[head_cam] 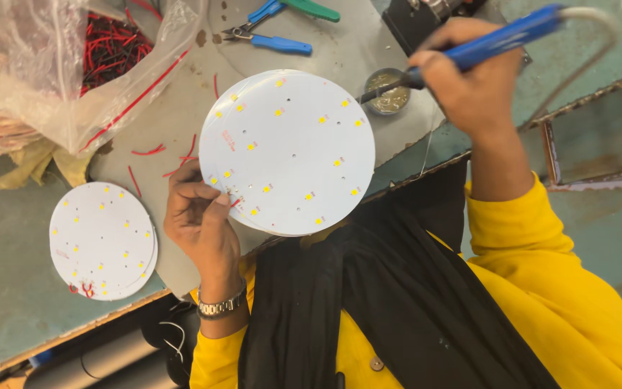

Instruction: The person solders red wire leads onto round LED light PCB discs at a workbench. They dip wire ends in flux, position each wire on a pad, solder it with a soldering iron, trim excess wire with pliers, and stack the finished discs on the bench.

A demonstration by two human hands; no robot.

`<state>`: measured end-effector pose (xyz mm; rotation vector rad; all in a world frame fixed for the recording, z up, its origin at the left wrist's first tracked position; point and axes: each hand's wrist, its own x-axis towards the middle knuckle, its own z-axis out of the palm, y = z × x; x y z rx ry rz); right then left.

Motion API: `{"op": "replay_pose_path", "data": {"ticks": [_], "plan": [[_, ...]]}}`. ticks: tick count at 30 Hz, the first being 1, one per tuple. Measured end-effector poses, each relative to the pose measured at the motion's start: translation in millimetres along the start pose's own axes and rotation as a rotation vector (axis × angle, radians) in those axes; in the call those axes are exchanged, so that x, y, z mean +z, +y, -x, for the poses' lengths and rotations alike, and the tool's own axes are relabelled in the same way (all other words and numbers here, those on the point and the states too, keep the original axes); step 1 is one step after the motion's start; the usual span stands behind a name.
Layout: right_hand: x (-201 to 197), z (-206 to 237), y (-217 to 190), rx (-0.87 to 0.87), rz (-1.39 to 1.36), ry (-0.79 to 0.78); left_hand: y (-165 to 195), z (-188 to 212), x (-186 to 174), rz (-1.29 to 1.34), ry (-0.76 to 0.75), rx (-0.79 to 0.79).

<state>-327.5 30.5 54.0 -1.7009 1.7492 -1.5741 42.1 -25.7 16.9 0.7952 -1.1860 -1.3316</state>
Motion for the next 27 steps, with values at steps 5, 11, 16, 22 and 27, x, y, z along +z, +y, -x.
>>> {"op": "replay_pose_path", "data": {"ticks": [5, 11, 16, 22, 27], "plan": [[12, 10, 6, -0.012, 0.087, -0.016, 3, 4, 2, -0.005, 0.003, -0.006], [15, 9, 4, -0.054, 0.124, -0.028, 2, 6, 3, 0.007, 0.007, -0.012], [-7, 12, 14, -0.055, 0.057, 0.008, 2, 5, 2, -0.025, 0.007, -0.013], [-59, 16, 24, 0.069, -0.204, 0.293, -1, 0, 3, -0.160, 0.018, -0.028], [-61, 33, 25, 0.008, -0.244, 0.132, -11, -5, 9, 0.007, 0.014, 0.003]]}}
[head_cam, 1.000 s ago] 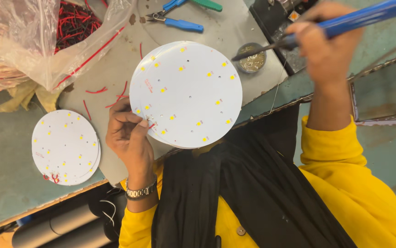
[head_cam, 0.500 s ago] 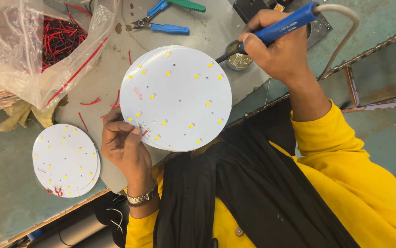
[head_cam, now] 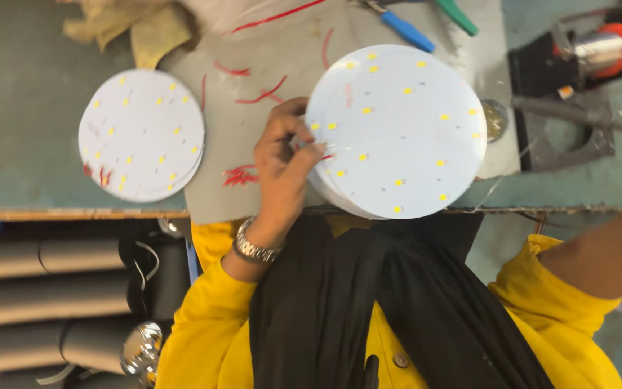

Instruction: The person solders red wire leads onto round LED light PCB discs at a workbench. They dip wire ends in flux, position each wire on a pad, solder it with a soldering iron, trim excess wire with pliers, and stack the finished discs on the bench.

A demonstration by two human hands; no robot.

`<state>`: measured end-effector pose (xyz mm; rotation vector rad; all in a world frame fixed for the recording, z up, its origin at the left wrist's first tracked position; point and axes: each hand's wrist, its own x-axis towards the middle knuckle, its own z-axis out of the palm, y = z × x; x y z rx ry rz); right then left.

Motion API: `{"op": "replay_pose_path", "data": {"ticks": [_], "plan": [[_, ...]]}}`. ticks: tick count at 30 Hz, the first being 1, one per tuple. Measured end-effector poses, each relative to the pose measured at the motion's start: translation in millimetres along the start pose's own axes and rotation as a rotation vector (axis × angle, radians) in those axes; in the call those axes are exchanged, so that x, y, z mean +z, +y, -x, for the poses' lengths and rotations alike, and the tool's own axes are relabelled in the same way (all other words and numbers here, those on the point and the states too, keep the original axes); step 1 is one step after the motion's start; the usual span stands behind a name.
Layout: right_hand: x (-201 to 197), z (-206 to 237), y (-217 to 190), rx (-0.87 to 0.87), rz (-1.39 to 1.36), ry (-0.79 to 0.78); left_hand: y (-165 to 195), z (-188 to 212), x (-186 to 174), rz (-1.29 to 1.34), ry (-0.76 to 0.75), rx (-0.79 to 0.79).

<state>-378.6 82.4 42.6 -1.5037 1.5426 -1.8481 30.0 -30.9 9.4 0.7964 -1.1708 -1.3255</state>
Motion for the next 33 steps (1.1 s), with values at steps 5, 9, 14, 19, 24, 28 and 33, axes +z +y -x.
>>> {"op": "replay_pose_path", "data": {"ticks": [5, 9, 14, 19, 24, 28, 33], "plan": [[44, -7, -11, -0.084, -0.025, -0.172, -10, -4, 1, 0.086, -0.001, -0.006], [99, -26, -34, -0.155, -0.032, -0.334, -15, -5, 1, 0.093, 0.005, 0.025], [143, -43, -66, -0.084, -0.045, -0.459, -17, -6, -1, 0.101, 0.019, 0.013], [162, -46, -75, -0.075, -0.071, -0.483, -17, -6, -3, 0.148, 0.016, -0.027], [169, -44, -78, -0.065, -0.077, -0.496, -17, -7, -3, 0.160, 0.025, -0.058], [173, -46, -80, -0.095, -0.040, -0.507, -16, -6, -4, 0.108, 0.035, -0.053], [176, -45, -84, -0.107, -0.016, -0.527, -16, -9, -4, 0.040, 0.055, -0.036]]}}
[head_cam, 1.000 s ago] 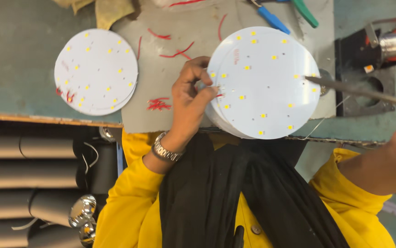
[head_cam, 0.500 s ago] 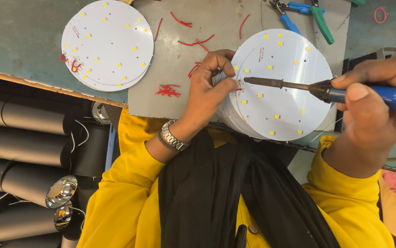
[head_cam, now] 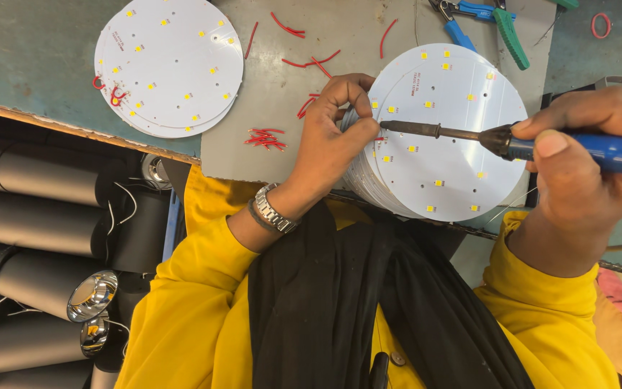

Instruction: The person solders red wire leads onto round LED light PCB discs at a workbench. They dip wire ends in flux, position each wire on a pad, solder it with a soldering iron, trim excess wire with pliers, and stack the finished discs on the bench.

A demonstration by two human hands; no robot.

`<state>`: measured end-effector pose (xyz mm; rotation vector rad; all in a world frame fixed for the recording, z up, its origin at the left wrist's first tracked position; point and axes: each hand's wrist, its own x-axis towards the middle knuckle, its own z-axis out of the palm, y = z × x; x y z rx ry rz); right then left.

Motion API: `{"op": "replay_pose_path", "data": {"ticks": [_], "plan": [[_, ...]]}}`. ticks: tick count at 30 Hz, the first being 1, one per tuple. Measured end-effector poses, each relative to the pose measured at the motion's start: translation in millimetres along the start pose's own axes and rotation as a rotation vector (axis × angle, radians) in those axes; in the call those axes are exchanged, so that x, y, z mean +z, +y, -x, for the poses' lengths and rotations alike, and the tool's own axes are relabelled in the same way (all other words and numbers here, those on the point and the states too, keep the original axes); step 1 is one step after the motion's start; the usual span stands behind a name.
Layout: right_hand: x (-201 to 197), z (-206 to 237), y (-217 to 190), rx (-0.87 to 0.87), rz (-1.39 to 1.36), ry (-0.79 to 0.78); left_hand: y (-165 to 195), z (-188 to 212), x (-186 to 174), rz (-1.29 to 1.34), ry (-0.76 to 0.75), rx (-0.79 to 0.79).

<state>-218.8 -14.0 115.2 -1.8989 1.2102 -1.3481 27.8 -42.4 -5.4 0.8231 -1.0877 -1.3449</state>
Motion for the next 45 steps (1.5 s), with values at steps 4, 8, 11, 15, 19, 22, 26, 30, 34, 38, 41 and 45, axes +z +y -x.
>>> {"op": "replay_pose_path", "data": {"ticks": [4, 8, 11, 15, 19, 22, 26, 30, 34, 38, 41, 45], "plan": [[-4, 5, 4, -0.031, 0.031, -0.024, 0, -1, 0, 0.003, 0.006, 0.000], [-15, 9, 15, -0.020, -0.040, 0.014, 1, -1, 2, 0.036, 0.002, 0.003], [-26, 7, 23, 0.030, -0.144, 0.022, 1, 0, 2, 0.058, 0.001, -0.009], [-23, 13, 23, 0.018, -0.100, 0.045, 0, 0, 2, 0.072, -0.005, -0.011], [-11, 11, 16, 0.004, -0.102, 0.041, 1, -1, 3, 0.066, -0.003, -0.029], [-6, 6, 8, -0.030, -0.043, 0.005, 1, -2, 3, 0.016, 0.004, -0.039], [-2, 3, 4, -0.051, 0.017, -0.016, 3, -2, 2, -0.005, -0.004, -0.010], [-6, 7, 11, -0.039, -0.068, 0.023, 3, -2, 2, 0.029, -0.010, -0.028], [-15, 10, 16, 0.032, -0.145, 0.069, 2, -1, 3, 0.033, -0.015, -0.030], [-10, 8, 16, -0.004, -0.075, 0.050, 3, -2, 4, 0.021, -0.016, -0.018], [-6, 3, 9, -0.046, -0.003, -0.002, 3, -1, 5, 0.022, -0.015, -0.026], [-2, 1, 1, -0.034, 0.008, -0.033, 3, -2, 5, 0.003, -0.016, -0.011]]}}
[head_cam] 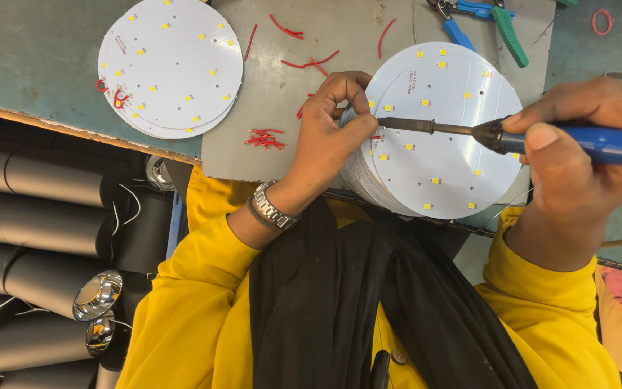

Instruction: The person solders red wire leads onto round LED light PCB discs at a workbench. They dip wire ends in flux, position each wire on a pad, solder it with a soldering iron, trim excess wire with pliers, and stack the finished discs on the bench.

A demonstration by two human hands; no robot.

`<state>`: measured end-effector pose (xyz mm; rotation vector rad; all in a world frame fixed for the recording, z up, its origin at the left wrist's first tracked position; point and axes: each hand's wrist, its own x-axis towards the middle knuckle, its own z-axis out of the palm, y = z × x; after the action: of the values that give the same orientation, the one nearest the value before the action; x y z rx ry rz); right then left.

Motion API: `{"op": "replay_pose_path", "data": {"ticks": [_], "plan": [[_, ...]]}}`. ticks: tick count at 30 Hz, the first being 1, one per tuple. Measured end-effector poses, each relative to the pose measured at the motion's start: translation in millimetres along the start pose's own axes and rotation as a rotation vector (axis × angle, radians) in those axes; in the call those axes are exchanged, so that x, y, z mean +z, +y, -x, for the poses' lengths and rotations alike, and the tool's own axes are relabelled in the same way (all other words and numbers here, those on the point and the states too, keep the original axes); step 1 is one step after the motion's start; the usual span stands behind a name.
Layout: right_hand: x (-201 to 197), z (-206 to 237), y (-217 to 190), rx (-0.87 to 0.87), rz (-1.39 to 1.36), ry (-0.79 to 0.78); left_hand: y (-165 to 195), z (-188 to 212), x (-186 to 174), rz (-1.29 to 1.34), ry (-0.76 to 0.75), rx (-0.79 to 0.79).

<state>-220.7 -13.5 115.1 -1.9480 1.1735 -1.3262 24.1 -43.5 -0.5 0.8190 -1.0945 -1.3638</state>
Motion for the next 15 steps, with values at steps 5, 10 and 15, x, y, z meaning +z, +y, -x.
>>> {"op": "replay_pose_path", "data": {"ticks": [5, 10, 15], "plan": [[-2, 3, 2, -0.027, -0.019, -0.019, -2, 0, 1, -0.028, 0.008, -0.002], [-7, 14, 14, 0.005, -0.158, 0.103, -2, 1, 2, -0.001, -0.003, -0.009], [-18, 19, 25, 0.048, -0.193, 0.180, -2, 1, 1, 0.007, -0.006, 0.001]]}}
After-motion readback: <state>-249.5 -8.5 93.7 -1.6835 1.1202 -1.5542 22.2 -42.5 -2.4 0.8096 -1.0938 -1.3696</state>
